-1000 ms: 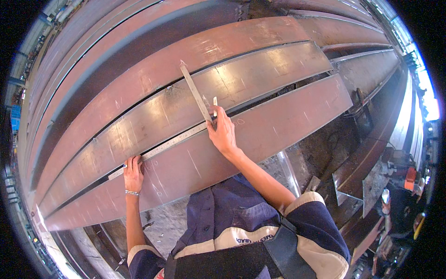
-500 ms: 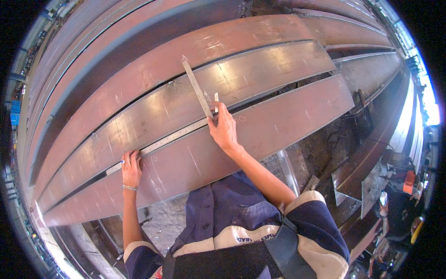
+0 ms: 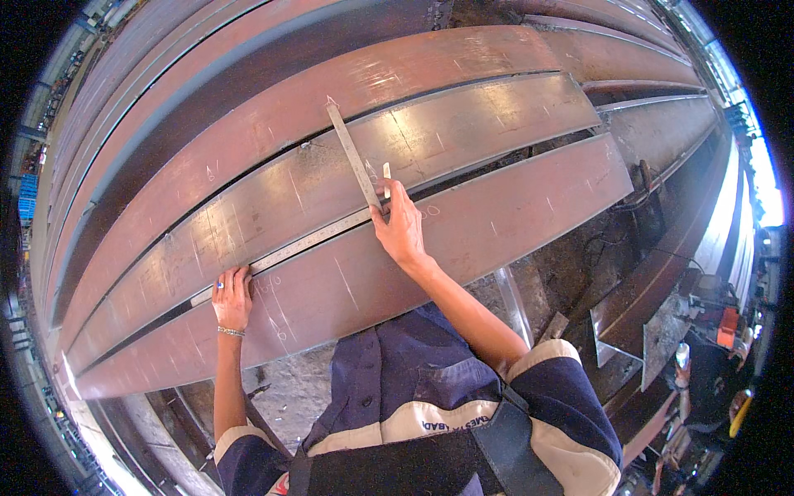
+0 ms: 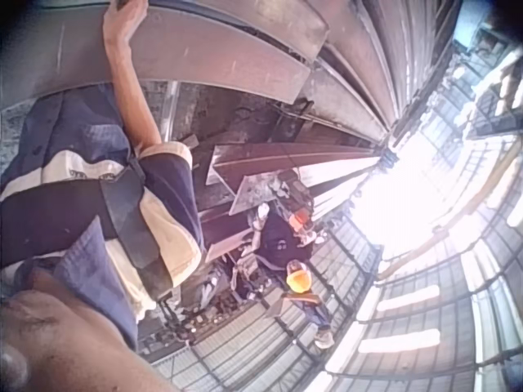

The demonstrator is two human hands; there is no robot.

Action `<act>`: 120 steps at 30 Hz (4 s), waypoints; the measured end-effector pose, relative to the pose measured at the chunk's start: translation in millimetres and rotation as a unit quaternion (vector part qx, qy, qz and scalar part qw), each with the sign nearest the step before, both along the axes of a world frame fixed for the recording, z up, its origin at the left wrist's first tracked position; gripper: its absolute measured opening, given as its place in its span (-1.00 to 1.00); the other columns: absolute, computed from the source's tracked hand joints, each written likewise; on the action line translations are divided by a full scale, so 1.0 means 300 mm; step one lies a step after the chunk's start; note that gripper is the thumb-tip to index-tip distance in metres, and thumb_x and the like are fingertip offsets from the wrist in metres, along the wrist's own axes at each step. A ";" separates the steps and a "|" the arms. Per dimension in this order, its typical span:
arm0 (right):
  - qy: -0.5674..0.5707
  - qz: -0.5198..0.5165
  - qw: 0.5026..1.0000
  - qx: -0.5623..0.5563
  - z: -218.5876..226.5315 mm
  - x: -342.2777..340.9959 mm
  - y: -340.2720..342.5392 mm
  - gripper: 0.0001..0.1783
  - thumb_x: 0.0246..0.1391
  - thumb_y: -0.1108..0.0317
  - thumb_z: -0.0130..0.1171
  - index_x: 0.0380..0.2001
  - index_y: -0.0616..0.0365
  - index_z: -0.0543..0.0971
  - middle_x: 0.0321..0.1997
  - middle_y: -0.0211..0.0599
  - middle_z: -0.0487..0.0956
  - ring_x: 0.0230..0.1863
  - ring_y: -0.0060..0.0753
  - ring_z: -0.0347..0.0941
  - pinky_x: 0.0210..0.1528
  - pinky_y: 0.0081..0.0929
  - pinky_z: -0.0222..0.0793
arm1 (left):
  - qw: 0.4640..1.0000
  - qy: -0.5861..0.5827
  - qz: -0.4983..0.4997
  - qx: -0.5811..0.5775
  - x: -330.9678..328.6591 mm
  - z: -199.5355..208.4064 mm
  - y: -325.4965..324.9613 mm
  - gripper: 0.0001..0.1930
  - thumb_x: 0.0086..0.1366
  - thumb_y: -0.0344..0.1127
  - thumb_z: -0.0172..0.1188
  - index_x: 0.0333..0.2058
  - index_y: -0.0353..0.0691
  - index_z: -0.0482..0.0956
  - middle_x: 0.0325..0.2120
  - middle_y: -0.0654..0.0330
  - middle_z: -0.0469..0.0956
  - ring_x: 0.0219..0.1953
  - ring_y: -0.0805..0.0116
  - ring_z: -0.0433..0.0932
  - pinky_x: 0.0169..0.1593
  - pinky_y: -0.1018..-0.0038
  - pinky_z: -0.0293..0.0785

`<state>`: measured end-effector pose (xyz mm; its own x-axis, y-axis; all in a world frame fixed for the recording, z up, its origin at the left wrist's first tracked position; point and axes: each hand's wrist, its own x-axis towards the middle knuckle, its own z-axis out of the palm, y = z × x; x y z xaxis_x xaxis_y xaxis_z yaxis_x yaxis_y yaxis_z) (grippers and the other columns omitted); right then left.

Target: The person uses a try square and a white marker to measure and mark lines on stacked metal sheets. They repeatedly position the square, draw lines, and write numbers on the sheets. The person then walks to a water cooler and dispenses water into a cup.

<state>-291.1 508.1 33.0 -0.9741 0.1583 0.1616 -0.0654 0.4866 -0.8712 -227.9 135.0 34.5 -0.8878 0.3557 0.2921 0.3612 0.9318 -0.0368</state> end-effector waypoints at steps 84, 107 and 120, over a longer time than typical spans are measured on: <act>0.157 0.311 0.932 0.098 -0.012 -0.104 0.159 -0.66 -0.04 0.50 0.31 -0.17 0.16 0.47 -0.30 -0.14 0.56 -0.10 0.00 0.48 -0.12 -0.16 0.48 | 0.490 -0.119 0.548 0.668 -0.183 0.024 0.580 -0.68 0.13 -0.40 0.23 -0.42 -0.73 0.51 -0.52 -0.16 0.64 -0.52 0.15 0.69 -0.49 0.42 0.71; 0.174 0.378 0.906 0.078 -0.036 -0.157 0.203 -0.71 0.02 0.46 0.26 -0.17 0.12 0.46 -0.28 -0.23 0.59 -0.12 -0.12 0.49 -0.17 -0.21 0.51 | 0.477 -0.112 0.567 0.662 -0.172 -0.017 0.558 -0.72 0.18 -0.34 0.31 -0.64 -0.34 0.52 -0.66 0.11 0.54 -0.71 0.45 0.41 -0.65 0.53 0.23; 0.178 0.355 0.915 0.075 -0.042 -0.142 0.201 -0.77 0.05 0.46 0.22 -0.22 0.14 0.45 -0.34 -0.24 0.56 -0.18 -0.14 0.46 -0.21 -0.25 0.51 | 0.511 -0.122 0.555 0.645 -0.155 -0.018 0.559 -0.67 0.20 -0.35 0.31 -0.72 -0.21 0.47 -0.70 0.22 0.48 -0.75 0.52 0.31 -0.68 0.57 0.07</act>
<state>-333.7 568.3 20.2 -0.7046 -0.5426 0.4574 -0.6777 0.3234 -0.6604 -274.4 302.6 29.3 -0.3997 -0.7548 -0.5201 -0.5690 -0.2406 0.7864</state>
